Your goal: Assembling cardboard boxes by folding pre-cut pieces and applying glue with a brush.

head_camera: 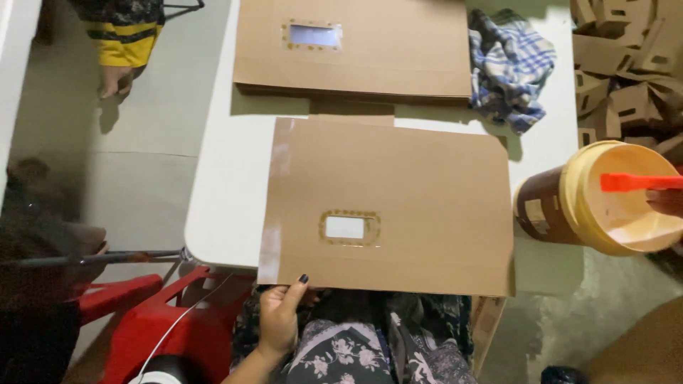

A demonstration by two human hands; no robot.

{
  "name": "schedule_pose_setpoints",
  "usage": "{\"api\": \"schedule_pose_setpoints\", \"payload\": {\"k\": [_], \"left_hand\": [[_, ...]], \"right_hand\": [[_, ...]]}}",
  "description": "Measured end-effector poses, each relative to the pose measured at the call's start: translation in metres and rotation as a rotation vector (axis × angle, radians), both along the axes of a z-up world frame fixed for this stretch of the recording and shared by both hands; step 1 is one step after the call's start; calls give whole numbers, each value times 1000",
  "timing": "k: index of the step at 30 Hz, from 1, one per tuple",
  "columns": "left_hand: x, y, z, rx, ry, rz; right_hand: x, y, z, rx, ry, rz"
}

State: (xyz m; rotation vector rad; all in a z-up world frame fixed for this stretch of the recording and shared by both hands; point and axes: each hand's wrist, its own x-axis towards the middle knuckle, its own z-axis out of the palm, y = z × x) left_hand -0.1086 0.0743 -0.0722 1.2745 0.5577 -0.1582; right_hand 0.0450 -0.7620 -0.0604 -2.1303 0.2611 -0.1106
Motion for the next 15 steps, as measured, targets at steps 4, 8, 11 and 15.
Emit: {"api": "schedule_pose_setpoints", "payload": {"k": [4,8,11,15], "left_hand": [[-3,-4,-6,-111,-17,125],[-6,-3,-11,-77,-45,174],[-10,1,-21,-17,-60,180],[-8,-3,-13,-1,-38,210]], "right_hand": [[-19,213,126,-102,-69,-60],[-55,360,224,-265,-150,-39],[-51,370,233,-413,-162,23],[-52,379,245,-498,-107,1]]}}
